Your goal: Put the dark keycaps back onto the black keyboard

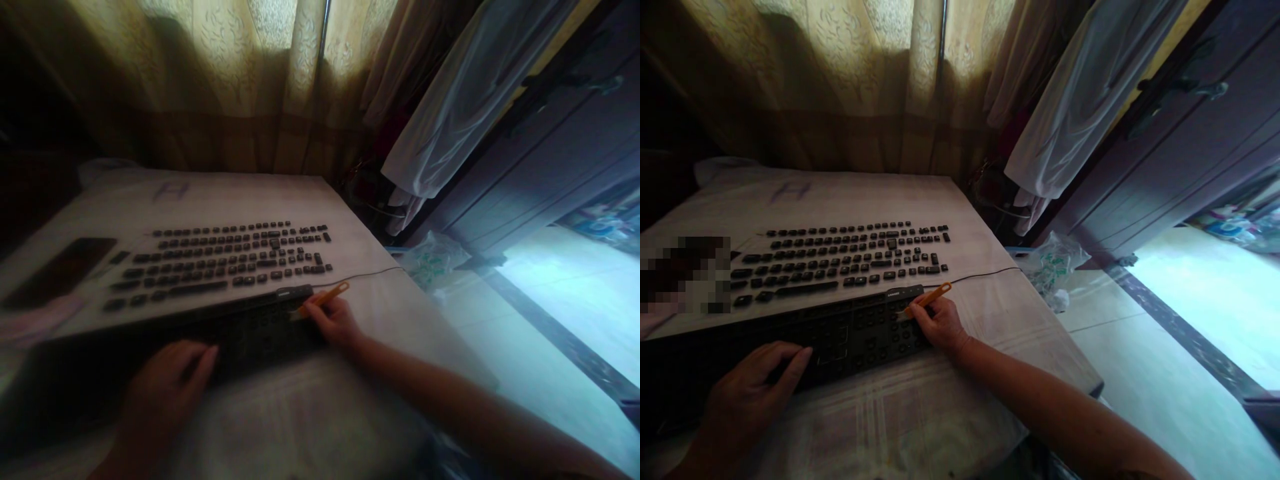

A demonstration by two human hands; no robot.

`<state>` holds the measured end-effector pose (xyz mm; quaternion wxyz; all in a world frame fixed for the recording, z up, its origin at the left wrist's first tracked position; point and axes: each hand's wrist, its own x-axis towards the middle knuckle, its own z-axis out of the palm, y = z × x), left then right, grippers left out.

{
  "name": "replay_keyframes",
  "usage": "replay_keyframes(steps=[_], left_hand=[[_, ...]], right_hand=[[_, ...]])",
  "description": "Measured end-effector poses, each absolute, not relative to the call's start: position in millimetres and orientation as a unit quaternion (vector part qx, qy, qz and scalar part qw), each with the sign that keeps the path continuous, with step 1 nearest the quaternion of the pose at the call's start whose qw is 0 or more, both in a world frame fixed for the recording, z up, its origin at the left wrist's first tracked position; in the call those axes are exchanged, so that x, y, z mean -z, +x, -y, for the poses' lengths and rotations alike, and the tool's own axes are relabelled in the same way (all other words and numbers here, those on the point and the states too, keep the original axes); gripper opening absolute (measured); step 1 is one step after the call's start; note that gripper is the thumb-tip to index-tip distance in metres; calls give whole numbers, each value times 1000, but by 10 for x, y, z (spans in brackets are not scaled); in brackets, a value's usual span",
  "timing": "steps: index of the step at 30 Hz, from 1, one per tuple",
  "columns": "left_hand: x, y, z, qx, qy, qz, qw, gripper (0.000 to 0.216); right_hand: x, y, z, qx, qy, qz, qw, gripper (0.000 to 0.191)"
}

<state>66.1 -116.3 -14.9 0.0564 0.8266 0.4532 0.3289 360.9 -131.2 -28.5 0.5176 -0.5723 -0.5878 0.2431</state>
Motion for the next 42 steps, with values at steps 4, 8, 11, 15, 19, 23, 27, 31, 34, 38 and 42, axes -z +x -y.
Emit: replay_keyframes(steps=[4, 8, 11, 15, 19, 23, 27, 31, 34, 38, 42], left_hand=[[126, 635, 1116, -312, 837, -449, 28, 28], [45, 603, 982, -307, 854, -420, -14, 30], [29, 541, 814, -269, 867, -417, -38, 37], [112, 423, 573, -215, 866, -448, -58, 55], [210, 360, 474, -196, 865, -457, -57, 62], [223, 361, 506, -201, 870, -447, -49, 58], [212, 363, 533, -206, 869, -449, -44, 55], [237, 357, 530, -208, 864, -457, -35, 54], [257, 353, 529, -208, 860, -465, -23, 53], [266, 344, 529, -210, 855, -474, -11, 53], [255, 339, 527, -204, 853, -480, -5, 53]], right_hand=[[287, 3626, 1342, -232, -571, 586, 525, 18], [361, 3647, 1360, -233, -591, 536, 557, 23], [442, 3662, 1333, -251, -597, 490, 583, 25], [512, 3670, 1288, -266, -597, 471, 593, 28], [487, 3672, 1291, -231, -602, 490, 586, 24], [421, 3676, 1314, -252, -605, 512, 555, 22], [387, 3684, 1329, -274, -609, 504, 548, 22], [400, 3686, 1331, -245, -615, 487, 569, 21], [419, 3689, 1332, -227, -605, 510, 568, 19], [422, 3702, 1336, -194, -577, 563, 559, 16], [363, 3703, 1349, -185, -564, 600, 537, 15]])
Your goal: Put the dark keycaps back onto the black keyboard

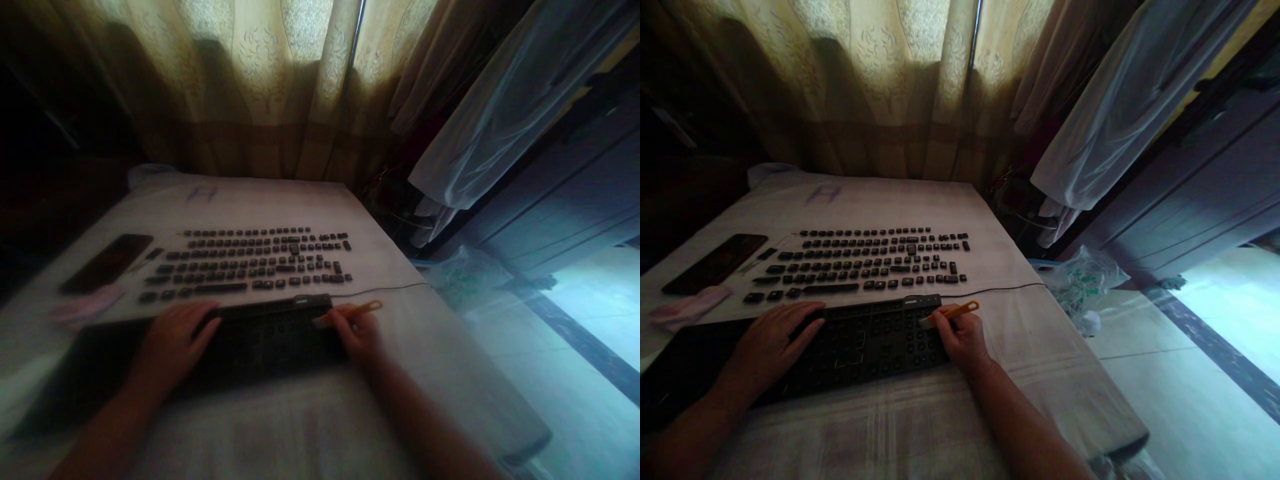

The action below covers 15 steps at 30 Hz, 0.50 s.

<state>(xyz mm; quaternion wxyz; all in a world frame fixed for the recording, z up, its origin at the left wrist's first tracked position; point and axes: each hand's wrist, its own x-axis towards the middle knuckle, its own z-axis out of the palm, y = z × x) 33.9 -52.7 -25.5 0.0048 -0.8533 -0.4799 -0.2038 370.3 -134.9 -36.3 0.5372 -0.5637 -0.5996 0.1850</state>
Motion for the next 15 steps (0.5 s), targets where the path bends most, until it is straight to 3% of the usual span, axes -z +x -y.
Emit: replay_keyframes(steps=[6, 10, 15], left_hand=[[245, 342, 515, 205, -850, 485, 3, 51], [260, 334, 512, 205, -852, 481, 13, 53], [271, 320, 506, 207, -851, 481, 10, 52]], right_hand=[[385, 3716, 1349, -255, -580, 547, 547, 22], [472, 3740, 1321, -229, -597, 505, 580, 22], [414, 3715, 1327, -206, -549, 583, 563, 14]])
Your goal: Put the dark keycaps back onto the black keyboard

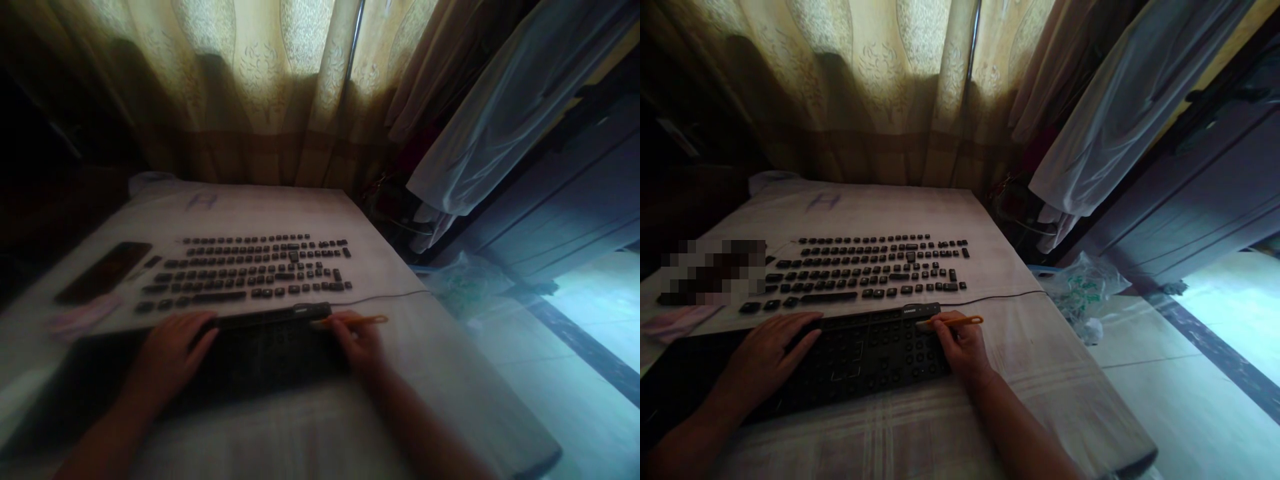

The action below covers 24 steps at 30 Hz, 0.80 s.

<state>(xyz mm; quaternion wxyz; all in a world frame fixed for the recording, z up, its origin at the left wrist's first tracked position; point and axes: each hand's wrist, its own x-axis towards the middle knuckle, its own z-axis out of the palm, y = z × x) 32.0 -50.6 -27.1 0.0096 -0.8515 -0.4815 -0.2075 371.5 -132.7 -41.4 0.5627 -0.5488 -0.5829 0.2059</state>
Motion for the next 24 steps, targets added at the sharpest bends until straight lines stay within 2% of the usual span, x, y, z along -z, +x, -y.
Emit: replay_keyframes(steps=[8, 15, 19, 24], left_hand=[[241, 349, 534, 217, -848, 483, -2, 48], [249, 345, 534, 211, -850, 482, -6, 50], [263, 340, 532, 216, -849, 483, -10, 51], [290, 325, 536, 213, -850, 482, -7, 49]], right_hand=[[315, 3688, 1353, -202, -537, 622, 532, 14], [355, 3704, 1381, -255, -566, 580, 528, 16], [362, 3720, 1368, -219, -562, 582, 546, 12], [336, 3714, 1353, -194, -538, 631, 523, 13]])
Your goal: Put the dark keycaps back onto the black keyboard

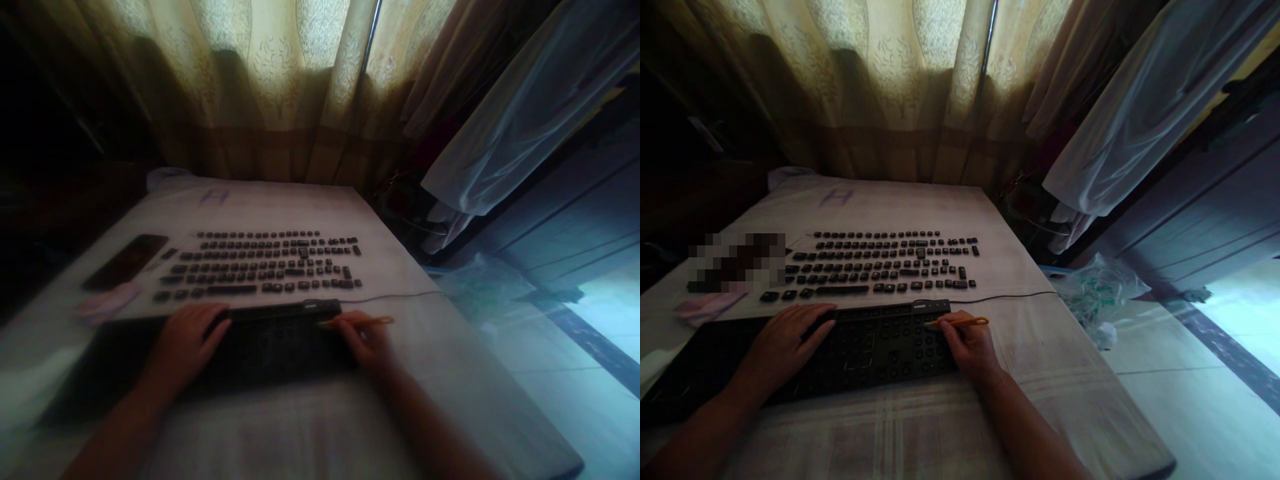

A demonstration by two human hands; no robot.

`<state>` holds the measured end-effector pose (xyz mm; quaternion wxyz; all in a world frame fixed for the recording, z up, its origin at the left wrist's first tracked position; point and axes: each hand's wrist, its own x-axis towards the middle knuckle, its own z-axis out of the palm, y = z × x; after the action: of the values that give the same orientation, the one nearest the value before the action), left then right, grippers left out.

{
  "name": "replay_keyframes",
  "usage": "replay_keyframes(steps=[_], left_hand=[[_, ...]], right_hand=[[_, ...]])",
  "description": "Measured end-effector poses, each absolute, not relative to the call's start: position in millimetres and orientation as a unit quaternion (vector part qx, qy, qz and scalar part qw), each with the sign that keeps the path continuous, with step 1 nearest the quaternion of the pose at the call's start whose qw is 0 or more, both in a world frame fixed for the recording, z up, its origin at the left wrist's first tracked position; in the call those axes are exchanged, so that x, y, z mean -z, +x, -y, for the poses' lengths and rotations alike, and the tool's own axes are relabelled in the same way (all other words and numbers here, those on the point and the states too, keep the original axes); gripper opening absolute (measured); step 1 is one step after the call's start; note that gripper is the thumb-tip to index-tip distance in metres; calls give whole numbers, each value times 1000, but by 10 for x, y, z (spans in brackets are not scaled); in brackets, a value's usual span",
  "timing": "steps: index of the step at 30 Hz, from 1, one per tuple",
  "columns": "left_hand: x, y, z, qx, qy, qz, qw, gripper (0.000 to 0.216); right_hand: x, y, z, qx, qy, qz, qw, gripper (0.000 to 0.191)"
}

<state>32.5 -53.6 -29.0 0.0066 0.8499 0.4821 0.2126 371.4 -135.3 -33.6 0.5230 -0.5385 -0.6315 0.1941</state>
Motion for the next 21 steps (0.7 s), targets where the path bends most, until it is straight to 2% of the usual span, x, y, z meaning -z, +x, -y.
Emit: replay_keyframes(steps=[7, 11, 16, 21], left_hand=[[255, 337, 537, -215, 849, -483, 15, 51], [260, 337, 528, -216, 847, -485, 14, 52], [277, 331, 531, -216, 848, -485, 11, 50], [252, 346, 541, -214, 850, -482, 9, 49]], right_hand=[[375, 3714, 1376, -235, -556, 605, 520, 16], [424, 3721, 1362, -252, -581, 545, 549, 22], [386, 3726, 1352, -212, -560, 580, 552, 12], [349, 3728, 1366, -211, -553, 612, 524, 13]])
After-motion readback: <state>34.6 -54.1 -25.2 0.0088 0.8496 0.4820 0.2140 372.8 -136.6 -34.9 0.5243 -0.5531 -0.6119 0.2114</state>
